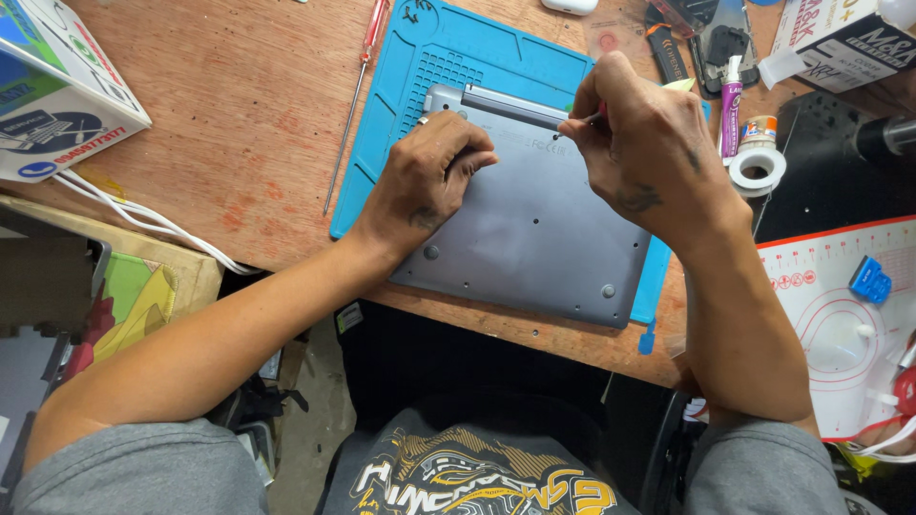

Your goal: The person reassembles a laptop by connecting internal cables, placing the back cover, and securing it with screws. The person uses a screwdriver to tighten multiple screws on the laptop's back cover.

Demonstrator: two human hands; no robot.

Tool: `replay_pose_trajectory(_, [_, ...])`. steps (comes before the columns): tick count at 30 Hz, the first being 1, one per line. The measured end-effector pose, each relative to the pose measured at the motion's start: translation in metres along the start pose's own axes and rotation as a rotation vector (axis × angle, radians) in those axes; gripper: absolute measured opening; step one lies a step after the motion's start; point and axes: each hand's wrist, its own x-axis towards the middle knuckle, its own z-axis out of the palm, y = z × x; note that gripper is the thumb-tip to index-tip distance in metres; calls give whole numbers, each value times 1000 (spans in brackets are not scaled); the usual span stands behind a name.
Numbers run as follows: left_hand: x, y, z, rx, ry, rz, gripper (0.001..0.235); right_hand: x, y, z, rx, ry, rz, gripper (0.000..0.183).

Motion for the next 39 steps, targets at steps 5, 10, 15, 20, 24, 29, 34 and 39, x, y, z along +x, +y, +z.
replay_pose_trajectory(5, [-2, -1, -1, -9, -7, 2, 12, 0, 1, 2, -7, 18, 62, 29])
replay_pose_trajectory(10, [-2, -4, 2, -13, 8, 39, 9, -2, -5, -14, 28, 59, -12, 30])
replay_pose_trajectory(15, [-3, -4, 2, -53, 12, 12, 7, -8, -25, -16, 282, 131, -17, 31])
replay_pose_trajectory(20, [-3, -6, 3, -68, 36, 26, 9, -3, -25, -1, 353, 54, -47, 29])
replay_pose_trajectory(24, [-2, -7, 4, -98, 32, 33, 10, -2, -25, 1, 346, 50, -46, 27])
replay_pose_trajectory(29, [-3, -7, 3, -132, 39, 13, 11, -3, -24, 3, 282, 40, -24, 29])
replay_pose_trajectory(34, [-2, -6, 3, -162, 29, -16, 12, -2, -24, 4, 312, 56, -18, 29])
replay_pose_trajectory(39, [-4, -8, 4, -177, 53, 3, 12, -5, -24, 4, 392, 64, 4, 29])
